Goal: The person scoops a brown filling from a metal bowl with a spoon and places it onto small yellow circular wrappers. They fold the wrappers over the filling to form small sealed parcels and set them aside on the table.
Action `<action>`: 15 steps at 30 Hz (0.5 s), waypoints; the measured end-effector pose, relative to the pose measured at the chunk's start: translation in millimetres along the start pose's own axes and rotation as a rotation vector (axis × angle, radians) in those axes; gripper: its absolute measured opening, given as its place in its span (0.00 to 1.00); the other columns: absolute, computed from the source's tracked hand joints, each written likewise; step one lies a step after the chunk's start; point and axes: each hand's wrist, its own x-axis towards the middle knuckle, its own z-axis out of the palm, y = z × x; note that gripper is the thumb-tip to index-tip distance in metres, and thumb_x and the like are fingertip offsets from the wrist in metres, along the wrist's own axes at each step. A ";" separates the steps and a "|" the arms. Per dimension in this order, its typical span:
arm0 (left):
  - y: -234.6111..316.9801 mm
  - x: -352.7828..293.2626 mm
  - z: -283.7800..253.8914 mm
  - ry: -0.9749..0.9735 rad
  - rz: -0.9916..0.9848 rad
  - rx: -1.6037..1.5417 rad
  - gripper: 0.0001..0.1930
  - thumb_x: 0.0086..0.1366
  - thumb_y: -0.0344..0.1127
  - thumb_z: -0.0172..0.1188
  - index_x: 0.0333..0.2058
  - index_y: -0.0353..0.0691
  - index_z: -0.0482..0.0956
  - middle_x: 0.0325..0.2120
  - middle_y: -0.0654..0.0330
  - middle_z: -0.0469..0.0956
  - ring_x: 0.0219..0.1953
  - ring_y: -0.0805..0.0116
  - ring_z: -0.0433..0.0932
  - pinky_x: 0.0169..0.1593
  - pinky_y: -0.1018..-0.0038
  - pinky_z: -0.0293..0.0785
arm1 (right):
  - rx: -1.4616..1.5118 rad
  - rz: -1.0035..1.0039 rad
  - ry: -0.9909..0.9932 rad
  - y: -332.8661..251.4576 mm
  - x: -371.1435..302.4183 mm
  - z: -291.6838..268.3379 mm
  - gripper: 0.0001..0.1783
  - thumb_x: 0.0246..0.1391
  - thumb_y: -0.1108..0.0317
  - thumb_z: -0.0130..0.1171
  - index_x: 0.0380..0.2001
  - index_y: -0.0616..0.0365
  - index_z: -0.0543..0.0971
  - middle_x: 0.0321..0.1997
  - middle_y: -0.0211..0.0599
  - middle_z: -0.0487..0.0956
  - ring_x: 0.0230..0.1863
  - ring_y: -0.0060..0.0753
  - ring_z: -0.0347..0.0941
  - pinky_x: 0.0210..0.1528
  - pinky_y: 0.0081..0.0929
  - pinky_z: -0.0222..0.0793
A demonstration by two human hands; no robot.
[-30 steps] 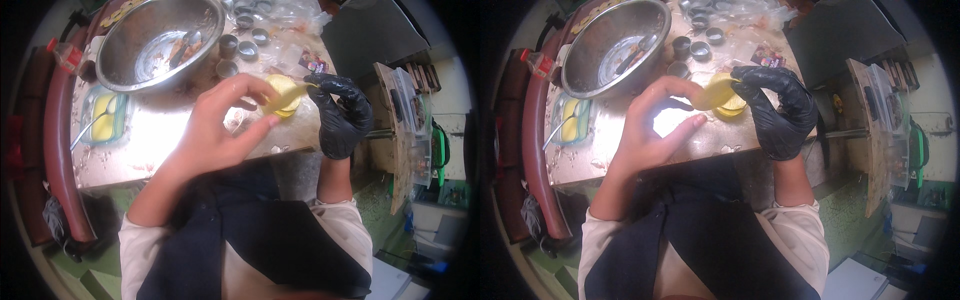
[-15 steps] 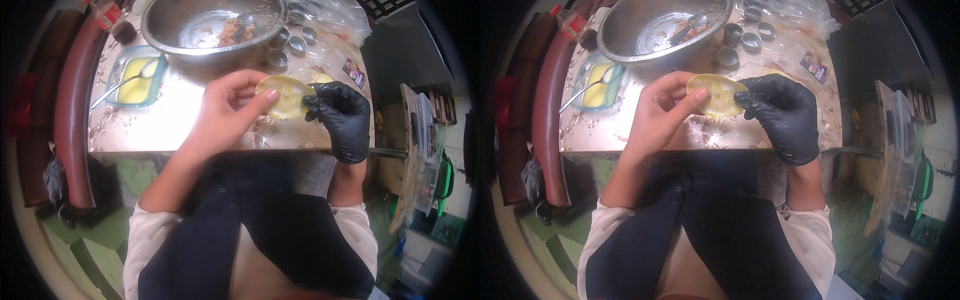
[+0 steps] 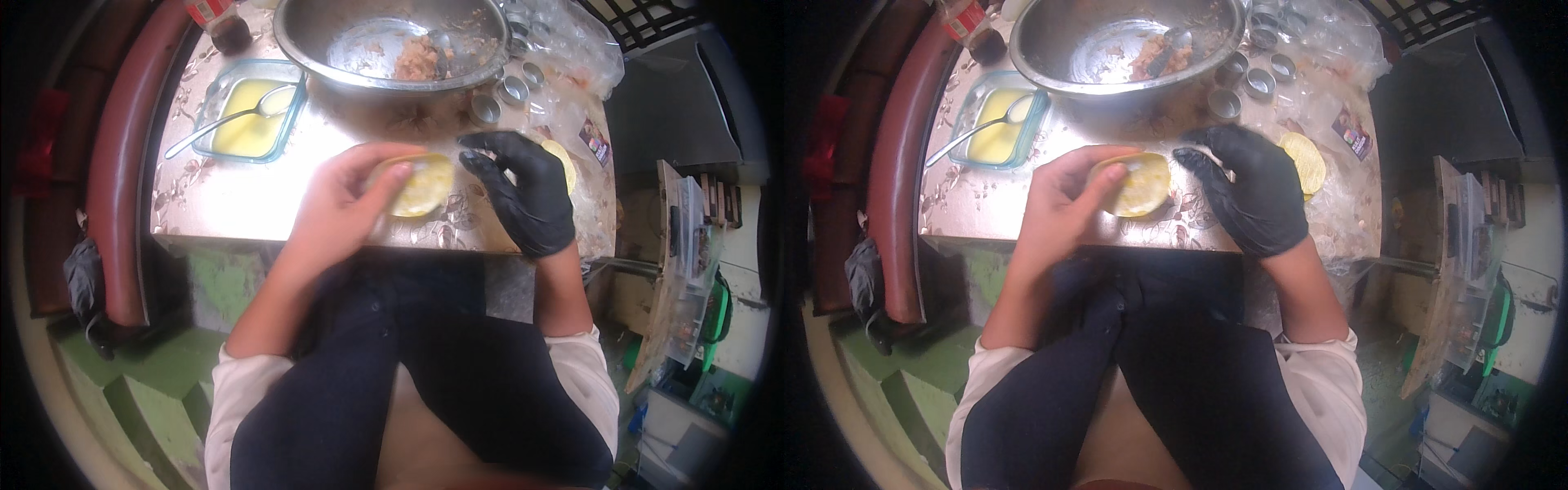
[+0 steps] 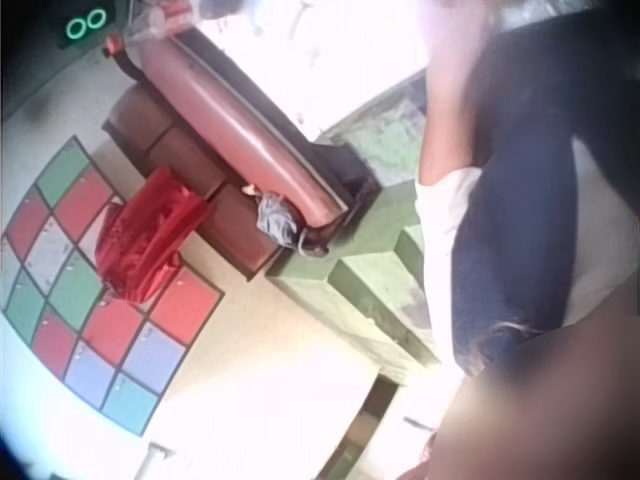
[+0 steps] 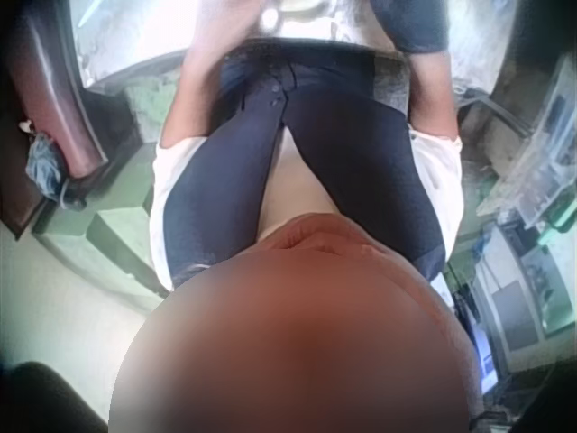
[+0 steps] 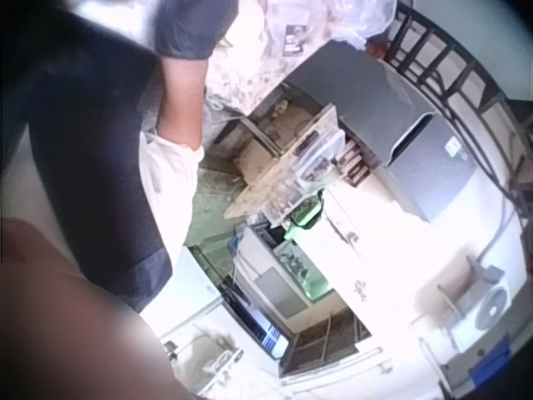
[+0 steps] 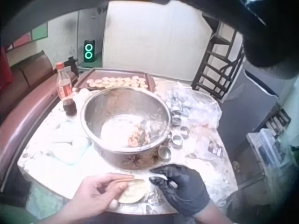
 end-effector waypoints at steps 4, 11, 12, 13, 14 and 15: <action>-2.0 -16.5 -30.8 0.150 -0.139 -0.159 0.15 0.74 0.35 0.61 0.54 0.33 0.82 0.40 0.61 0.86 0.36 0.81 0.81 0.40 0.82 0.77 | -0.736 -0.208 0.144 24.9 24.5 25.6 0.11 0.55 0.69 0.65 0.42 0.53 0.85 0.48 0.41 0.83 0.46 0.46 0.76 0.48 0.44 0.71; 3.1 -53.7 -66.2 0.310 -0.153 -0.354 0.18 0.75 0.40 0.60 0.53 0.30 0.82 0.39 0.62 0.85 0.36 0.81 0.80 0.38 0.83 0.74 | -0.716 -0.249 0.060 15.3 33.4 43.7 0.10 0.50 0.68 0.67 0.38 0.47 0.86 0.39 0.37 0.83 0.43 0.50 0.74 0.45 0.47 0.68; 2.4 -56.6 -67.4 0.338 -0.109 -0.386 0.18 0.75 0.40 0.60 0.53 0.29 0.81 0.40 0.61 0.85 0.38 0.80 0.80 0.41 0.82 0.75 | -0.699 -0.272 0.063 9.8 29.9 46.1 0.10 0.50 0.68 0.67 0.38 0.47 0.86 0.38 0.37 0.83 0.42 0.50 0.74 0.45 0.46 0.68; 2.5 -59.6 -70.8 0.346 -0.111 -0.429 0.18 0.75 0.39 0.60 0.54 0.29 0.80 0.42 0.60 0.85 0.40 0.79 0.81 0.44 0.82 0.75 | -0.681 -0.309 0.064 4.7 28.1 49.0 0.11 0.49 0.69 0.67 0.38 0.47 0.86 0.38 0.37 0.83 0.41 0.49 0.74 0.44 0.45 0.68; 2.2 -62.1 -74.2 0.336 -0.118 -0.468 0.18 0.75 0.38 0.60 0.55 0.28 0.79 0.43 0.59 0.85 0.42 0.78 0.81 0.47 0.81 0.76 | -0.663 -0.280 0.032 -0.5 27.2 53.5 0.12 0.49 0.69 0.68 0.40 0.46 0.86 0.38 0.37 0.83 0.41 0.49 0.75 0.44 0.45 0.69; 2.0 -64.9 -77.9 0.324 -0.126 -0.508 0.19 0.75 0.37 0.60 0.56 0.28 0.78 0.45 0.58 0.85 0.44 0.77 0.82 0.50 0.80 0.76 | -0.644 -0.271 -0.006 -5.4 27.3 57.7 0.14 0.49 0.69 0.68 0.41 0.46 0.86 0.38 0.38 0.83 0.40 0.48 0.75 0.44 0.44 0.69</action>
